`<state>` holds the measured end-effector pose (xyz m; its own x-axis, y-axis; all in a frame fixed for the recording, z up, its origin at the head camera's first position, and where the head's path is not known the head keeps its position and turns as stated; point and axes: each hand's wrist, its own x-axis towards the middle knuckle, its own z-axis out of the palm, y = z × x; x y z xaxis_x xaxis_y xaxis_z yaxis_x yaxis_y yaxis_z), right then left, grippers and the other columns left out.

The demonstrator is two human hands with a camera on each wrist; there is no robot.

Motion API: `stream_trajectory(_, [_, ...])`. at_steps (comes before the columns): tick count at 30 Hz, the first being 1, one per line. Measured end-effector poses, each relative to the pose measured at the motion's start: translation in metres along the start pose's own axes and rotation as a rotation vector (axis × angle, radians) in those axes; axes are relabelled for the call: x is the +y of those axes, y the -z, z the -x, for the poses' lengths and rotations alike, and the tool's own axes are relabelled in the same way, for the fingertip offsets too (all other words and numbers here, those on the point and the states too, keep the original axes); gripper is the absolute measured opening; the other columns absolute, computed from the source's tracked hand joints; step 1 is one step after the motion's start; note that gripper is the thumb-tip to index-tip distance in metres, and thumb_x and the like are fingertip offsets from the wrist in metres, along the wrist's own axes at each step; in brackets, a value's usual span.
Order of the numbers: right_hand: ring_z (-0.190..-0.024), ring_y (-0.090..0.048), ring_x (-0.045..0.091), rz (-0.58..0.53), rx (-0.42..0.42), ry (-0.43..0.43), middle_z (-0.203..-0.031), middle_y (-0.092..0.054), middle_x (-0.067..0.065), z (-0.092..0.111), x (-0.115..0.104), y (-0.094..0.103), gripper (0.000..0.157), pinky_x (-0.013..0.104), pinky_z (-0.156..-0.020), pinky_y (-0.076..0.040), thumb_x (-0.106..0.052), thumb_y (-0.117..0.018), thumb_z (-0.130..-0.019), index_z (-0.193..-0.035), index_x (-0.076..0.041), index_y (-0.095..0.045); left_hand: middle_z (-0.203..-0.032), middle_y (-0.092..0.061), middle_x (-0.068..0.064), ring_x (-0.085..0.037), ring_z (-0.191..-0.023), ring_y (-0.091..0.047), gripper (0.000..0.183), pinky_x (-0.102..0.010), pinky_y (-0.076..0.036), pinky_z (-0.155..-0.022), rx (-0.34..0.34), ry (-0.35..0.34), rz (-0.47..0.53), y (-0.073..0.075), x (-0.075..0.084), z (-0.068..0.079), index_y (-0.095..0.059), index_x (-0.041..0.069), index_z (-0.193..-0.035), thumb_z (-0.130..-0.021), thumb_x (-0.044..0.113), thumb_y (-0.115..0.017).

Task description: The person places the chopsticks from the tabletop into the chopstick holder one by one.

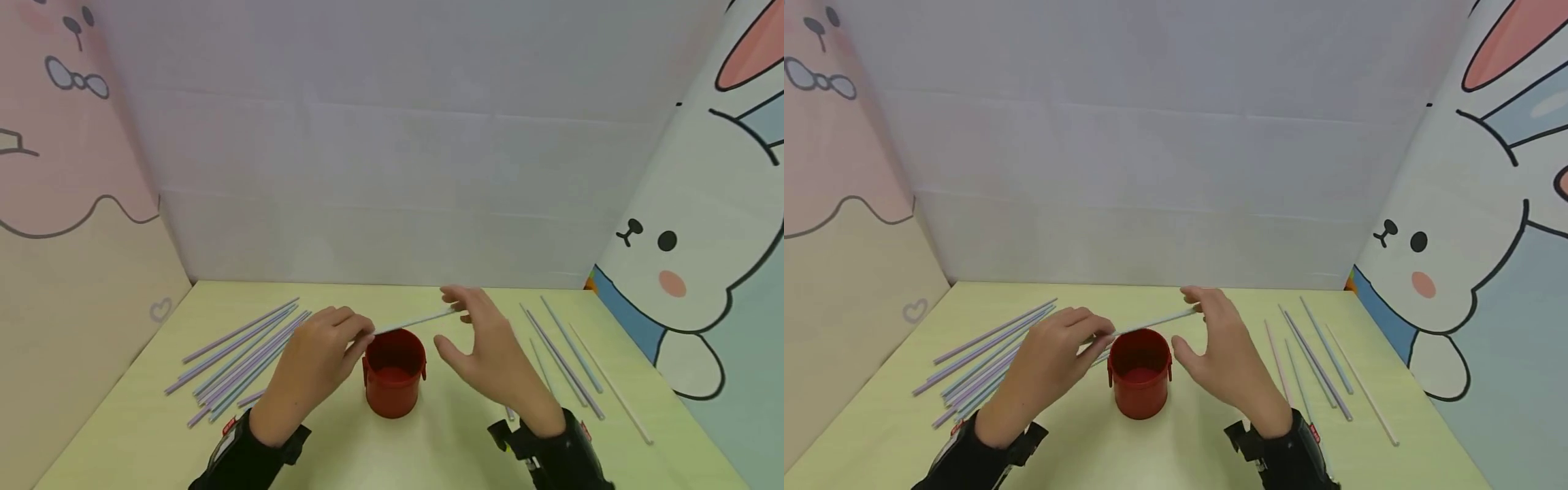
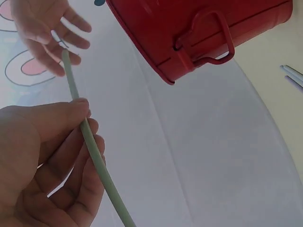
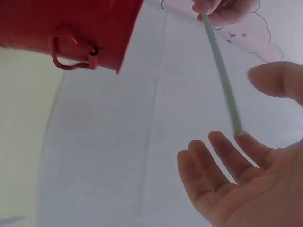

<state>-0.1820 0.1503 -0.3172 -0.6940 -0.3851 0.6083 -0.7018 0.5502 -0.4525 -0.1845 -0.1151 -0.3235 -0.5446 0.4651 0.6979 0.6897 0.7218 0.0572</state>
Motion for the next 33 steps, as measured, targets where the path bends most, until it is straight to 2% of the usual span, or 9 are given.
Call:
stream_trajectory(5, [-0.118, -0.046, 0.030, -0.469, -0.074, -0.106, -0.135, -0.043, 0.007, 0.011, 0.025, -0.008, 0.056, 0.047, -0.098, -0.042, 0.002, -0.056, -0.091, -0.140, -0.011, -0.032, -0.081, -0.061, 0.006, -0.007, -0.070, -0.054, 0.014, -0.025, -0.049, -0.056, 0.109, 0.096, 0.075, 0.001, -0.014, -0.004, -0.067, 0.014, -0.091, -0.081, 0.015, -0.077])
stream_trajectory(6, [-0.120, -0.044, 0.033, -0.537, -0.090, -0.131, -0.136, -0.042, 0.009, 0.014, 0.030, -0.011, 0.056, 0.049, -0.100, -0.040, 0.004, -0.054, -0.092, -0.140, -0.010, -0.030, -0.082, -0.062, 0.006, -0.006, -0.071, -0.055, 0.014, -0.025, -0.050, -0.057, 0.132, 0.114, 0.103, 0.002, -0.016, -0.005, -0.068, 0.014, -0.092, -0.081, 0.015, -0.076])
stream_trajectory(8, [-0.123, -0.041, 0.038, -0.600, -0.116, -0.173, -0.138, -0.039, 0.011, 0.019, 0.037, -0.019, 0.058, 0.052, -0.102, -0.036, 0.003, -0.055, -0.093, -0.141, -0.009, -0.027, -0.083, -0.062, 0.008, -0.004, -0.072, -0.057, 0.014, -0.026, -0.052, -0.060, 0.174, 0.149, 0.175, 0.002, -0.019, -0.008, -0.068, 0.014, -0.094, -0.083, 0.016, -0.076])
stream_trajectory(12, [-0.127, -0.037, 0.035, -0.592, -0.175, -0.211, -0.142, -0.036, 0.009, 0.026, 0.046, -0.038, 0.069, 0.054, -0.103, -0.033, -0.003, -0.064, -0.089, -0.144, -0.012, -0.023, -0.087, -0.064, 0.012, -0.002, -0.075, -0.060, 0.015, -0.025, -0.053, -0.066, 0.238, 0.244, 0.369, 0.007, -0.019, -0.015, -0.067, 0.018, -0.098, -0.086, 0.022, -0.073])
stream_trajectory(15, [-0.128, -0.037, 0.030, -0.578, -0.216, -0.235, -0.143, -0.035, 0.005, 0.027, 0.048, -0.052, 0.077, 0.053, -0.104, -0.034, -0.009, -0.071, -0.086, -0.145, -0.016, -0.023, -0.089, -0.065, 0.013, -0.004, -0.078, -0.061, 0.015, -0.026, -0.053, -0.070, 0.258, 0.321, 0.510, 0.009, -0.014, -0.018, -0.066, 0.021, -0.102, -0.088, 0.027, -0.070])
stream_trajectory(19, [-0.127, -0.038, 0.023, -0.569, -0.246, -0.287, -0.141, -0.037, -0.001, 0.027, 0.045, -0.068, 0.085, 0.051, -0.104, -0.035, -0.020, -0.079, -0.079, -0.144, -0.022, -0.025, -0.090, -0.066, 0.008, -0.009, -0.081, -0.062, 0.017, -0.028, -0.054, -0.073, 0.254, 0.388, 0.678, 0.007, -0.008, -0.021, -0.064, 0.020, -0.106, -0.091, 0.027, -0.067])
stream_trajectory(23, [-0.124, -0.040, 0.018, -0.546, -0.245, -0.314, -0.138, -0.040, -0.004, 0.026, 0.042, -0.080, 0.091, 0.050, -0.101, -0.037, -0.028, -0.084, -0.073, -0.143, -0.024, -0.027, -0.091, -0.065, 0.002, -0.014, -0.082, -0.063, 0.018, -0.031, -0.055, -0.075, 0.228, 0.432, 0.806, -0.007, -0.006, -0.021, -0.061, 0.018, -0.108, -0.092, 0.025, -0.066])
stream_trajectory(29, [-0.118, -0.046, 0.017, -0.534, -0.238, -0.279, -0.132, -0.047, -0.002, 0.029, 0.042, -0.091, 0.089, 0.047, -0.094, -0.044, -0.028, -0.086, -0.071, -0.141, -0.020, -0.031, -0.091, -0.065, 0.003, -0.013, -0.080, -0.064, 0.021, -0.031, -0.055, -0.075, 0.148, 0.504, 0.835, -0.041, -0.010, -0.015, -0.058, 0.021, -0.107, -0.091, 0.033, -0.066])
stream_trajectory(33, [-0.115, -0.049, 0.015, -0.534, -0.246, -0.274, -0.130, -0.048, -0.004, 0.030, 0.042, -0.092, 0.082, 0.045, -0.091, -0.047, -0.028, -0.084, -0.073, -0.138, -0.020, -0.035, -0.090, -0.065, 0.004, -0.011, -0.079, -0.063, 0.020, -0.030, -0.055, -0.073, 0.105, 0.505, 0.806, -0.056, -0.012, -0.011, -0.059, 0.022, -0.105, -0.091, 0.034, -0.066])
